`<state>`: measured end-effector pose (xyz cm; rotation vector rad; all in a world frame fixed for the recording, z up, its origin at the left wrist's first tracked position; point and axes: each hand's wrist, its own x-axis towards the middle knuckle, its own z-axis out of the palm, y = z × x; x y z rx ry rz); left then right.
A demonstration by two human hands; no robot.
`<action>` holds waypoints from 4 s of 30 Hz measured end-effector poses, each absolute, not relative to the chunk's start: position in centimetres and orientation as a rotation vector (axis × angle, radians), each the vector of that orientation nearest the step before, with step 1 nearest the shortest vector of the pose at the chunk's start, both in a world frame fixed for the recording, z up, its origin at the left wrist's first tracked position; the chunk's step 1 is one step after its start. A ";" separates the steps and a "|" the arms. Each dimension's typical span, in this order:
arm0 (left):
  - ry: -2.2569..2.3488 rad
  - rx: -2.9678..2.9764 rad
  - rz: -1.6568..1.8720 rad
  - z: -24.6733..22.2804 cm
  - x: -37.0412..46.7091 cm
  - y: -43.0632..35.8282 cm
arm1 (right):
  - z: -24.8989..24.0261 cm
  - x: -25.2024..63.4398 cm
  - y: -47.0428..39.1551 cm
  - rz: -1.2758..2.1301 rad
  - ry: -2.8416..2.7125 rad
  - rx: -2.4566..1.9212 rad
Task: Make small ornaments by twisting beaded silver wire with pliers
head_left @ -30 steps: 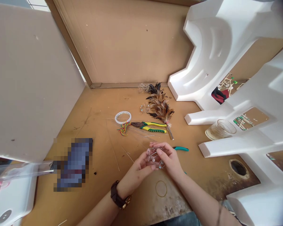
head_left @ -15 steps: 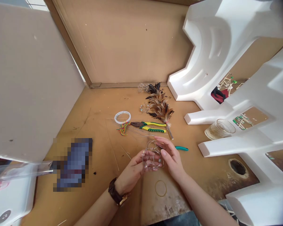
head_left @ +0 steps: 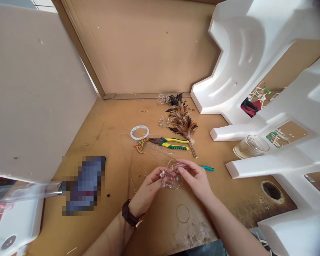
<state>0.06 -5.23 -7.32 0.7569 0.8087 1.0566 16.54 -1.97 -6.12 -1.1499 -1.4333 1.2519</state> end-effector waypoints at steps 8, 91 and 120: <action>0.878 0.589 1.105 -7.6 0.0 -4.7 | -7.3 16.4 -1.5 1.230 -1.317 -1.208; 0.771 0.453 1.275 -7.4 -0.8 -4.4 | -7.0 16.0 -1.6 1.803 -0.910 -0.997; 1.634 2.260 1.078 -7.8 0.3 -5.9 | -7.3 15.5 -2.1 1.746 -1.096 -0.918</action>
